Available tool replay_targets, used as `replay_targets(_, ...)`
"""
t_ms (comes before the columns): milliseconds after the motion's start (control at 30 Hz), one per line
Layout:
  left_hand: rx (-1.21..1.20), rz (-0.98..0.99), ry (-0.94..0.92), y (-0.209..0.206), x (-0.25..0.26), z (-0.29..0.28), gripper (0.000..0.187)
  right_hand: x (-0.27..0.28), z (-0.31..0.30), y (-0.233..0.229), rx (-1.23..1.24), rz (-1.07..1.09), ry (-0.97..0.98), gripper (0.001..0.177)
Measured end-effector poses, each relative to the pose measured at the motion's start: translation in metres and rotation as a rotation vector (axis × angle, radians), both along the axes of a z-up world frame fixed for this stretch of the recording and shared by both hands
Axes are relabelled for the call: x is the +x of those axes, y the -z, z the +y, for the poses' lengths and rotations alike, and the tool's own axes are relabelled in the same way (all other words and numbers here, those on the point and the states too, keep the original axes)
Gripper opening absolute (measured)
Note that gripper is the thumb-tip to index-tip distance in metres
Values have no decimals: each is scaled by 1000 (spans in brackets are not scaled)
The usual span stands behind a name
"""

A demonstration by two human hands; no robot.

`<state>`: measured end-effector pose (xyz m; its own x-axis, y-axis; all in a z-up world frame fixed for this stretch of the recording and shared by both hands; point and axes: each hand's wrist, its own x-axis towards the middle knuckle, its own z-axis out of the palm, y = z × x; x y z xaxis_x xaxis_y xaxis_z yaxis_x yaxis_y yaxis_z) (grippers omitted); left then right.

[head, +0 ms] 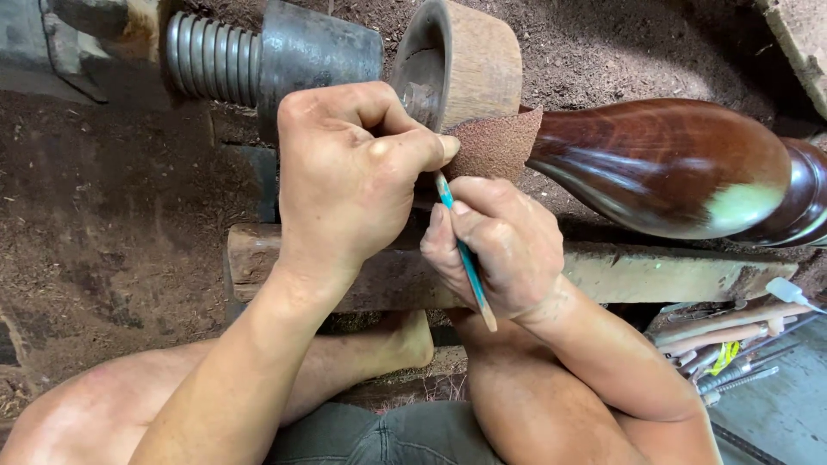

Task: The recorder is sanding a piece of wood on a lathe and marking it with a pencil.

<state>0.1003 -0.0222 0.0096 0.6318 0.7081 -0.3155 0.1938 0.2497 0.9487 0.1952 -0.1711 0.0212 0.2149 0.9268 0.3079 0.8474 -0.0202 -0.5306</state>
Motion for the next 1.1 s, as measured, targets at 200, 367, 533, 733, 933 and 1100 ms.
replay_targets(200,-21,-16,-2,-1,-3,0,9,3,-17,-6,-36,19,1,25)
replay_targets(367,87,-62,45,-3,-7,-4,10,32,-15,-26,136,324,74,21)
replay_targets(533,199,64,69,-15,-7,-8,22,110,5,-46,-105,368,4,27)
replay_targets(733,269,113,138,-10,-12,-18,19,117,59,-41,-326,412,-343,54)
replay_targets(933,416,-47,102,4,-17,-29,10,104,44,-40,-276,331,-322,47)
replay_targets(1100,502,-100,103,12,-24,-30,14,86,28,-33,-280,262,-261,45)
